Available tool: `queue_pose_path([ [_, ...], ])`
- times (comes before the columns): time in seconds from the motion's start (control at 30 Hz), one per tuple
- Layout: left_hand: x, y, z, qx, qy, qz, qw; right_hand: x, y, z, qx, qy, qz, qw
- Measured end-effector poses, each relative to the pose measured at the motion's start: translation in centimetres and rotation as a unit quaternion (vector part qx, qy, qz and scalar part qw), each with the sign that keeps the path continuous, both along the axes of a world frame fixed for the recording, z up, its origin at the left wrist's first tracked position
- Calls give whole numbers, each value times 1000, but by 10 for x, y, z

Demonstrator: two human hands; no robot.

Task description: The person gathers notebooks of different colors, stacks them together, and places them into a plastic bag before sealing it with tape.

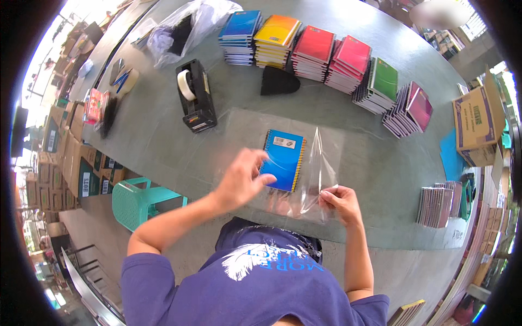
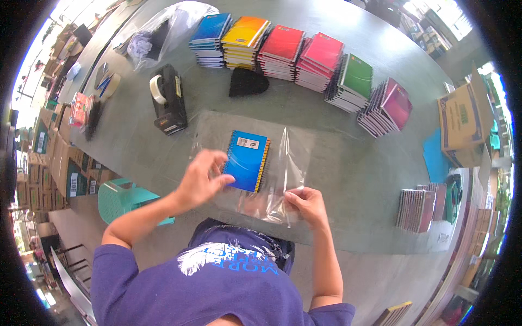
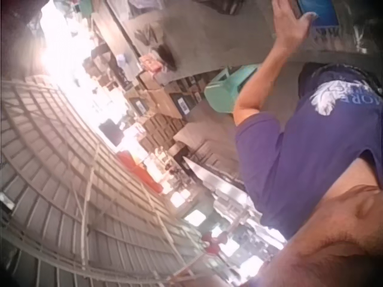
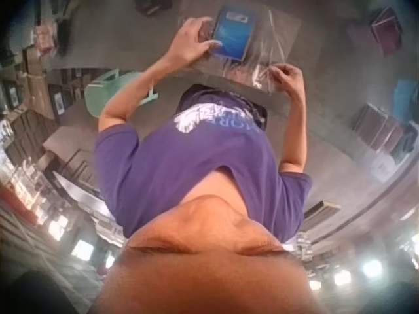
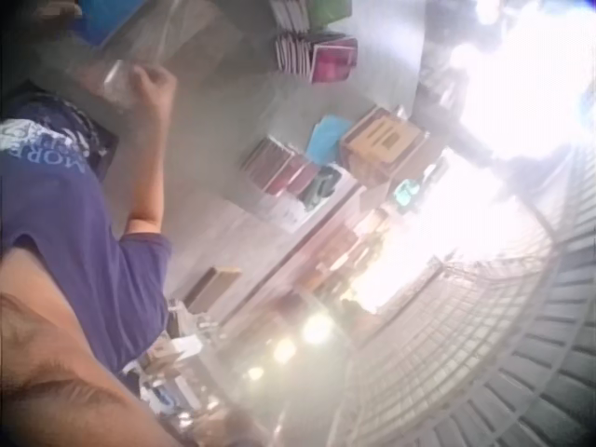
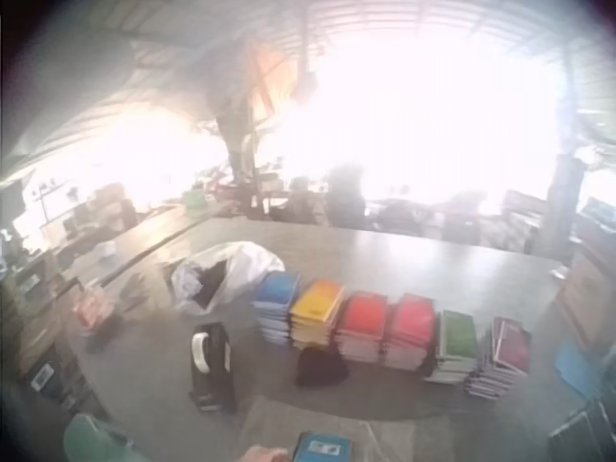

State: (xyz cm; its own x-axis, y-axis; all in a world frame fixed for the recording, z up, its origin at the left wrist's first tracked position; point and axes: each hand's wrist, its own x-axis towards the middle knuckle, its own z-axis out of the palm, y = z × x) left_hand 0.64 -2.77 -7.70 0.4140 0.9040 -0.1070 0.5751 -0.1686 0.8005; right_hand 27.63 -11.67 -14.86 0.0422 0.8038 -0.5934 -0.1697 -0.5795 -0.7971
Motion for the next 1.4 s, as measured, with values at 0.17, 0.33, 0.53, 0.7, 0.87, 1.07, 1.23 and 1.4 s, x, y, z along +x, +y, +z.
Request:
queue_pose_path([
  [0.17,58,-47,-34,88,-32,-117,989,-52,11,-12,51,204,-124,970],
  [0.33,63,-41,-54,49,-52,-142,987,-58,11,-24,128,100,-144,976],
  [0.53,48,-38,-46,21,-70,-101,992,-32,1,-12,-35,4,-195,980],
  [0.7,41,-51,-54,-17,-92,-78,993,-31,-3,4,186,-462,-105,860],
  [0.87,24,-66,-67,135,-68,-205,967,-33,20,31,40,-79,-72,993],
  [1.07,-27,-70,-79,132,14,-172,976,-22,25,16,113,-346,55,930],
  [1.23,26,-68,-53,186,15,-215,959,-43,35,11,72,-233,-52,969],
  [1.4,74,-57,-78,90,37,-130,987,-58,43,-13,56,52,-176,981],
])
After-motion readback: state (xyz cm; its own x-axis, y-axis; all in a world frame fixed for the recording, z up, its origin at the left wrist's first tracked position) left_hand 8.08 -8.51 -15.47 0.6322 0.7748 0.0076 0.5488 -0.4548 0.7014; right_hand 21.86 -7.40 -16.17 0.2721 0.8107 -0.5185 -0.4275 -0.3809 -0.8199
